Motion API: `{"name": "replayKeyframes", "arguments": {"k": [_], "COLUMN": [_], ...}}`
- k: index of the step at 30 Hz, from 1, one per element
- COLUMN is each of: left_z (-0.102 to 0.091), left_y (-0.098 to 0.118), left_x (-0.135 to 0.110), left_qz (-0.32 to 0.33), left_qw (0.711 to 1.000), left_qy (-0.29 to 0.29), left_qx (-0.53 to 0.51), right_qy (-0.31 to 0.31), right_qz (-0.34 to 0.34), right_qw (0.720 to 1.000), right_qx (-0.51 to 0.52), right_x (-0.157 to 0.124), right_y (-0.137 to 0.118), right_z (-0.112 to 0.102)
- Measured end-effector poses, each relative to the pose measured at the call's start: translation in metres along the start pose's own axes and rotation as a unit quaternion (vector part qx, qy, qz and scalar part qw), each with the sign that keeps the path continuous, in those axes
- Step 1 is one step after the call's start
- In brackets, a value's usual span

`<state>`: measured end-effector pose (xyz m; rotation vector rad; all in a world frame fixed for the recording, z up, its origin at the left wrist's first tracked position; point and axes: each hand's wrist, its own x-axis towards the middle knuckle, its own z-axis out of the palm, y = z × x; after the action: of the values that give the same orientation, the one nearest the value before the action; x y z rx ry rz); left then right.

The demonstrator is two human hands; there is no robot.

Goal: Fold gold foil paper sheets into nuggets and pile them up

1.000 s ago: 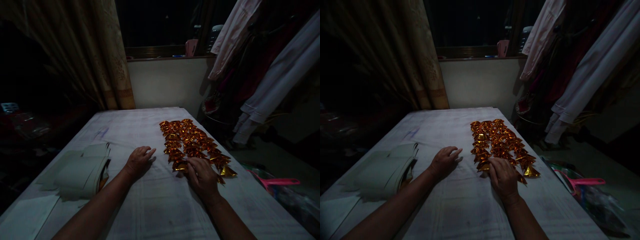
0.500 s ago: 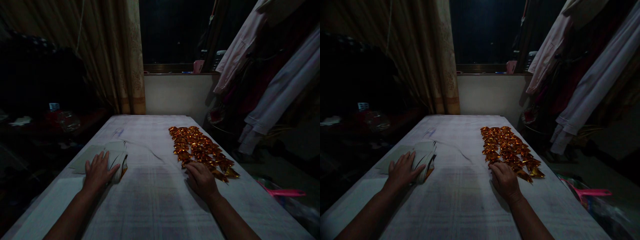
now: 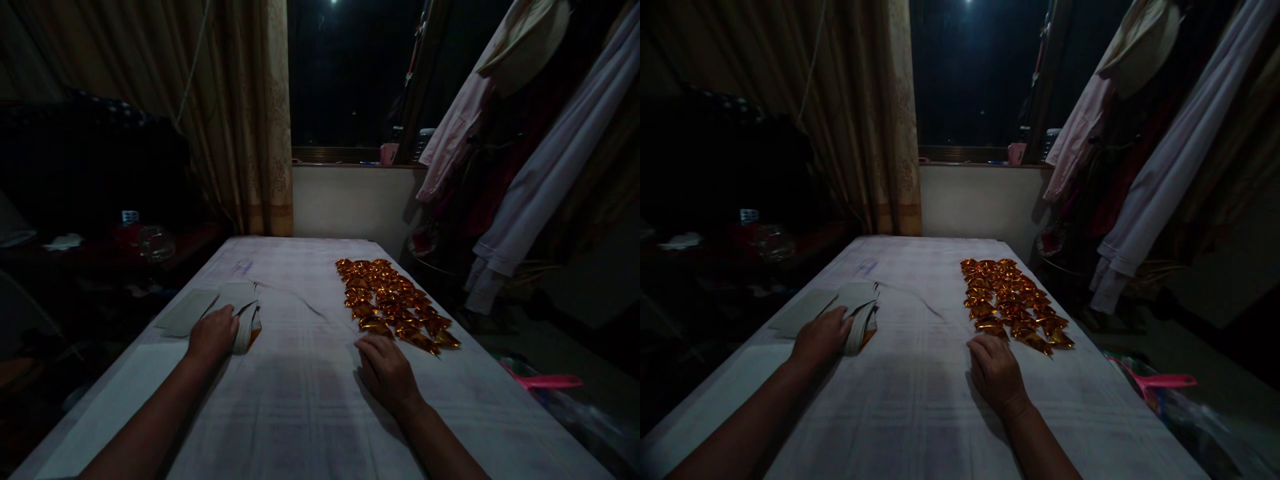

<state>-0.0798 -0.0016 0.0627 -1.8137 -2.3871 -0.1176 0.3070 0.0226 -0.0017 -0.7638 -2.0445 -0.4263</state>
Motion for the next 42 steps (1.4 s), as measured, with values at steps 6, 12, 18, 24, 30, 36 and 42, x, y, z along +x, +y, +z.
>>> {"name": "replayKeyframes", "arguments": {"k": [6,12,18,24,30,36,42], "left_z": [-0.023,0.001,0.022,0.035,0.047,0.039,0.035], "left_y": [0.028,0.113,0.150,0.111,0.076,0.093,0.107], "left_x": [-0.001,-0.043,-0.078,-0.079,-0.066,-0.079,-0.095], "left_qz": [0.067,0.172,0.222,0.255,0.246,0.222,0.154], "left_qw": [0.998,0.978,0.948,0.923,0.919,0.920,0.923], "left_qy": [-0.002,-0.049,-0.076,-0.049,-0.024,-0.031,-0.085], "left_qx": [-0.019,-0.103,-0.216,-0.285,-0.308,-0.321,-0.341], "right_qy": [-0.031,-0.075,-0.128,-0.235,-0.246,-0.190,-0.227], "right_qz": [0.018,0.070,0.141,0.164,0.157,0.152,0.302], "right_qw": [0.999,0.993,0.978,0.954,0.953,0.963,0.918], "right_qx": [0.014,0.054,0.080,0.085,0.084,0.118,0.122], "right_x": [0.004,0.001,-0.009,-0.008,-0.009,-0.014,-0.006], "right_y": [-0.020,-0.045,-0.064,-0.072,-0.074,-0.078,-0.081], "right_z": [0.005,0.012,0.017,0.016,0.015,0.010,0.002]}}
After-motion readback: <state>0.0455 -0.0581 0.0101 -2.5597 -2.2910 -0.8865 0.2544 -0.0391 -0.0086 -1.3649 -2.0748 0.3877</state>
